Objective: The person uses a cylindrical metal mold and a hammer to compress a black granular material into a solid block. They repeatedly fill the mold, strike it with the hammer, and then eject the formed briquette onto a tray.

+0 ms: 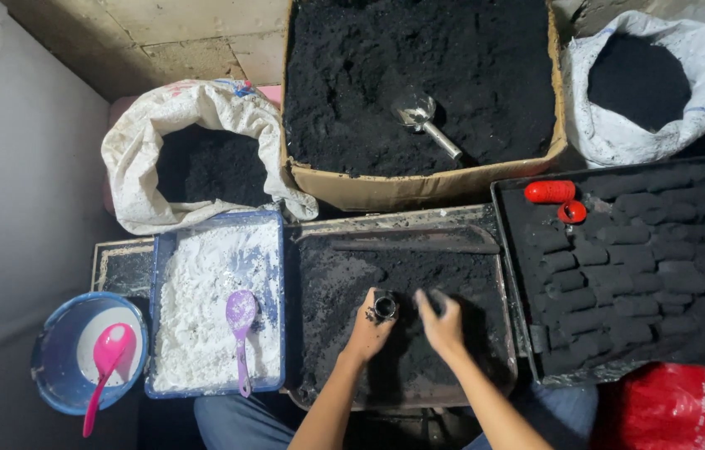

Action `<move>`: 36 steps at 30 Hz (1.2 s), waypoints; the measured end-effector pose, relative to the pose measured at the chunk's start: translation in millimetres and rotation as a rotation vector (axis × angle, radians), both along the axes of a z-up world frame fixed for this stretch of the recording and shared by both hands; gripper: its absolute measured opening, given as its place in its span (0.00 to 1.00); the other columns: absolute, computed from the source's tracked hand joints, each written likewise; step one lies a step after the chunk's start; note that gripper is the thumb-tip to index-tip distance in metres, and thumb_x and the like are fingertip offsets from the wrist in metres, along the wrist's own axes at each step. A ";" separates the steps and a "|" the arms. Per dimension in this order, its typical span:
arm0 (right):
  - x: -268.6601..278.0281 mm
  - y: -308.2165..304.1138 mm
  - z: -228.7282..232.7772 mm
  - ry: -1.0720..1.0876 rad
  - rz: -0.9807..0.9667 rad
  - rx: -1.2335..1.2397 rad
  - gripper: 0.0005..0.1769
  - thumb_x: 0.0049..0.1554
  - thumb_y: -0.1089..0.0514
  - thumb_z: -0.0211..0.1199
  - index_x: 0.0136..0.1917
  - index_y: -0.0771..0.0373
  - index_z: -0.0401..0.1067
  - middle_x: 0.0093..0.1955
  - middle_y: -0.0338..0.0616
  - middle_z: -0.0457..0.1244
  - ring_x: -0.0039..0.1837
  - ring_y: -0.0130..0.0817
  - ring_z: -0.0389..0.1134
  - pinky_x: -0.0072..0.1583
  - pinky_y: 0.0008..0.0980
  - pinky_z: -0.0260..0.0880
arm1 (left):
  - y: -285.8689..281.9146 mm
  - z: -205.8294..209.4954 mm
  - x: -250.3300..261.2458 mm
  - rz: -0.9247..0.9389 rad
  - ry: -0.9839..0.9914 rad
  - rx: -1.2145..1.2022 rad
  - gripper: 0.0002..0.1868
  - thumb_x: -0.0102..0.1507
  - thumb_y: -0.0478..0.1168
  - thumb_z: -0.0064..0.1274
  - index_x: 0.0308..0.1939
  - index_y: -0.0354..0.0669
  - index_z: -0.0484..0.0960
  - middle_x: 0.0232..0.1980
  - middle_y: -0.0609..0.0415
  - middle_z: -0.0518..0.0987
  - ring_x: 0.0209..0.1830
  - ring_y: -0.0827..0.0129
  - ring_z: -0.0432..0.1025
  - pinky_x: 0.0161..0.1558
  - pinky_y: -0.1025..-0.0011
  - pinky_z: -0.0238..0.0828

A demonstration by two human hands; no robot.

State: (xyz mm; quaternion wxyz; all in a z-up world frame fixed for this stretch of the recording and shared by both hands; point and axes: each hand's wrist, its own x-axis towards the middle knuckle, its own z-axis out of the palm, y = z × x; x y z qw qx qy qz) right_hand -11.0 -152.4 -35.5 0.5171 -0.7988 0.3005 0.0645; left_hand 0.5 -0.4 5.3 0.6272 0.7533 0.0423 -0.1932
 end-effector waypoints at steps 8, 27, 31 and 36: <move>38.1 29.3 98.2 -0.464 -0.086 1.042 0.27 0.55 0.53 0.46 0.18 0.56 0.47 0.14 0.38 0.39 0.19 0.33 0.45 0.29 0.26 0.44 | 1.5 -17.6 -2.7 -0.001 -0.027 -0.011 0.10 0.55 0.34 0.48 0.38 0.39 0.66 0.34 0.39 0.72 0.40 0.48 0.69 0.43 0.57 0.67; -3.0 23.5 56.2 -0.400 0.267 0.140 0.17 0.56 0.59 0.49 0.53 0.73 0.66 0.54 0.62 0.60 0.63 0.49 0.56 0.65 0.44 0.50 | -5.0 19.4 1.8 -0.014 0.146 0.107 0.33 0.57 0.42 0.45 0.62 0.31 0.53 0.56 0.33 0.65 0.59 0.48 0.60 0.59 0.57 0.58; -24.2 -16.1 15.2 -0.282 0.568 -0.473 0.31 0.45 0.45 0.60 0.61 0.51 0.61 0.63 0.42 0.54 0.67 0.42 0.50 0.63 0.46 0.50 | 0.2 -8.2 -0.8 -0.017 0.100 0.089 0.25 0.56 0.41 0.46 0.54 0.36 0.63 0.52 0.38 0.69 0.55 0.47 0.63 0.56 0.57 0.60; -26.2 -0.9 59.5 -0.619 0.668 0.018 0.33 0.46 0.61 0.54 0.65 0.64 0.52 0.67 0.50 0.50 0.69 0.43 0.48 0.69 0.40 0.45 | 3.0 5.5 2.8 -0.042 -0.306 0.046 0.08 0.60 0.40 0.42 0.25 0.47 0.66 0.28 0.57 0.68 0.27 0.71 0.60 0.32 0.69 0.56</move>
